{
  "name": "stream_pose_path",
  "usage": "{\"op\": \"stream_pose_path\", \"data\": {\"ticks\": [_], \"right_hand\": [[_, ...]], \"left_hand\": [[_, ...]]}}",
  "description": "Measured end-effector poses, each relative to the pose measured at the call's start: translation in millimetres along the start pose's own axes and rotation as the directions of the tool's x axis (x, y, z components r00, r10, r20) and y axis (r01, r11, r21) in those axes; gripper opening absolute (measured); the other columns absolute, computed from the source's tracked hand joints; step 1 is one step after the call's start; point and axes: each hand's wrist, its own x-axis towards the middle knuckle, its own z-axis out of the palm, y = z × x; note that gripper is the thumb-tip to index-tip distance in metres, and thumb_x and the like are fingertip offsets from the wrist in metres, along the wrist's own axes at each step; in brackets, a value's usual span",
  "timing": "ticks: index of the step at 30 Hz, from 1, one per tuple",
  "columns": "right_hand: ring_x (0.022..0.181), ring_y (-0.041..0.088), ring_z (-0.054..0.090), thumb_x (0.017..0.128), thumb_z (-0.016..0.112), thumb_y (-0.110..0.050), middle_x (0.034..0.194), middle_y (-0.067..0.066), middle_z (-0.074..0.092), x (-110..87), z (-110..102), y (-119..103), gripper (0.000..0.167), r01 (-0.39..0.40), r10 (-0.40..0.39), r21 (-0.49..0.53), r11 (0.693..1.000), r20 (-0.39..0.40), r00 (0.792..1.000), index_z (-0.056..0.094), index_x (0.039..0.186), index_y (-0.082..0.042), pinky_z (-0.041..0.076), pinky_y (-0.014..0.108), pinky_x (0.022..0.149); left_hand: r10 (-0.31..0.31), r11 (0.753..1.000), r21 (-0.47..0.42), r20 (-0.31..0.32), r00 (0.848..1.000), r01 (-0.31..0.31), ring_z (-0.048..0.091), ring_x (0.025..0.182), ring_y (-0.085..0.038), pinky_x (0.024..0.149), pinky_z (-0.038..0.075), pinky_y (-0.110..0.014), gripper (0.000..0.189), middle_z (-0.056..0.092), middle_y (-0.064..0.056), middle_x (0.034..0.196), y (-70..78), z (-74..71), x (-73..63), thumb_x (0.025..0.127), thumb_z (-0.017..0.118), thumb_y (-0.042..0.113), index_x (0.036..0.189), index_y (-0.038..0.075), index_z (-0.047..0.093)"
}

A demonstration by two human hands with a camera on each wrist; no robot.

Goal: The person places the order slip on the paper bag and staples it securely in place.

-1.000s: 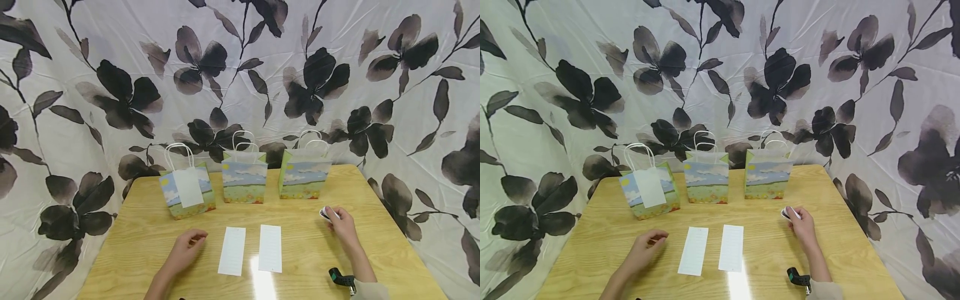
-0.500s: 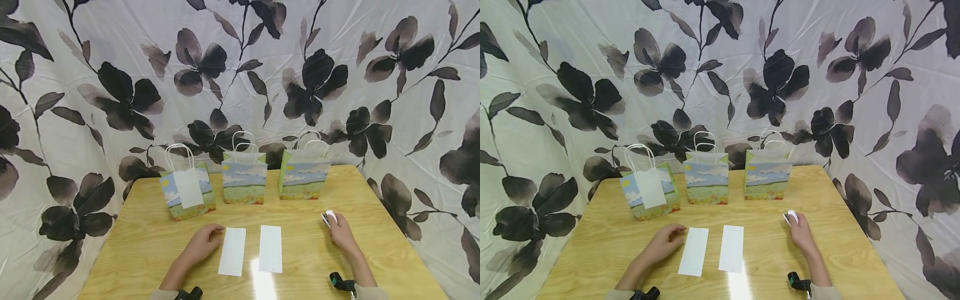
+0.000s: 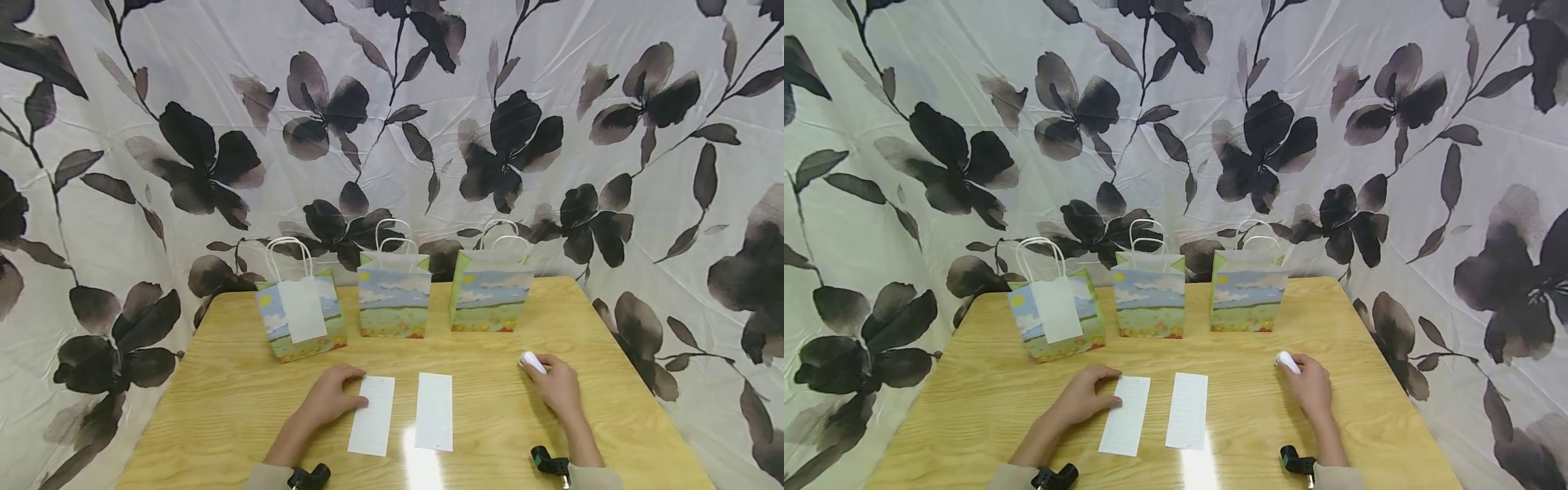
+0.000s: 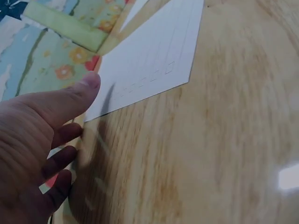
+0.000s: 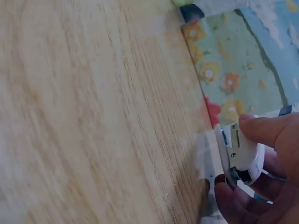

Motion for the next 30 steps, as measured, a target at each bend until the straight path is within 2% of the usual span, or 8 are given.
{"op": "stream_pose_path", "data": {"ticks": [5,8,15,17,20,24,30], "right_hand": [[0.094,0.039,0.062,0.091,0.07,-0.025,0.11,0.028,0.064,-13.0,5.1,10.1,0.043,-0.039,0.039,-0.013,0.999,0.006,0.999,0.065,0.115,0.01,0.05,0.05,0.076],[0.092,0.038,0.062,0.092,0.07,-0.026,0.109,0.027,0.064,-16.4,5.8,14.5,0.042,-0.047,0.047,-0.003,0.999,0.003,0.999,0.065,0.115,0.009,0.049,0.048,0.075],[0.089,0.036,0.062,0.094,0.067,-0.031,0.108,0.027,0.064,-10.0,6.5,14.4,0.046,-0.063,0.063,0.015,0.998,-0.017,0.998,0.063,0.117,0.008,0.049,0.046,0.071],[0.088,0.036,0.062,0.093,0.067,-0.031,0.106,0.026,0.065,-8.2,6.8,13.9,0.047,-0.073,0.073,0.007,0.997,-0.02,0.997,0.063,0.118,0.008,0.049,0.045,0.071],[0.089,0.037,0.063,0.093,0.067,-0.031,0.105,0.025,0.066,-6.6,8.0,15.0,0.047,-0.089,0.089,-0.001,0.996,-0.018,0.996,0.063,0.118,0.008,0.05,0.047,0.072],[0.093,0.039,0.063,0.093,0.067,-0.029,0.107,0.027,0.065,-4.3,9.3,12.7,0.047,-0.076,0.076,0.009,0.997,-0.013,0.997,0.062,0.12,0.009,0.05,0.05,0.076],[0.095,0.042,0.061,0.092,0.068,-0.022,0.109,0.029,0.063,1.5,7.0,3.3,0.044,-0.044,0.044,0.024,0.999,0.015,0.999,0.059,0.121,0.01,0.049,0.053,0.078]], "left_hand": [[-0.007,0.998,0.059,0.064,0.998,0.003,0.056,0.108,-0.023,0.092,0.045,-0.047,0.059,0.061,0.004,0.111,-6.5,5.4,-2.2,0.077,0.082,0.042,0.125,0.011,0.065],[-0.018,0.998,0.06,0.088,0.996,0.012,0.056,0.104,-0.02,0.088,0.046,-0.044,0.064,0.059,0.005,0.108,-7.9,8.0,-1.8,0.075,0.082,0.045,0.126,0.011,0.065],[0.005,0.997,0.076,0.08,0.997,-0.011,0.055,0.094,-0.017,0.082,0.047,-0.041,0.057,0.056,0.005,0.103,-6.3,4.9,2.5,0.077,0.082,0.041,0.123,0.01,0.067],[0.016,0.995,0.095,0.096,0.995,-0.025,0.052,0.09,-0.016,0.078,0.046,-0.039,0.056,0.055,0.005,0.101,-4.7,3.1,4.3,0.079,0.082,0.039,0.125,0.011,0.065],[-0.001,0.994,0.111,0.144,0.99,-0.015,0.048,0.087,-0.015,0.075,0.043,-0.036,0.055,0.052,0.004,0.099,0.1,0.0,6.0,0.081,0.081,0.036,0.128,0.013,0.064],[-0.021,0.995,0.102,0.181,0.983,0.002,0.05,0.089,-0.016,0.078,0.045,-0.037,0.049,0.054,0.002,0.1,2.8,-4.5,10.0,0.08,0.082,0.031,0.123,0.011,0.066],[-0.067,0.995,0.091,0.197,0.978,0.049,0.053,0.099,-0.02,0.085,0.046,-0.042,0.052,0.056,-0.001,0.108,6.1,-12.5,18.7,0.078,0.084,0.027,0.121,0.008,0.063]]}}
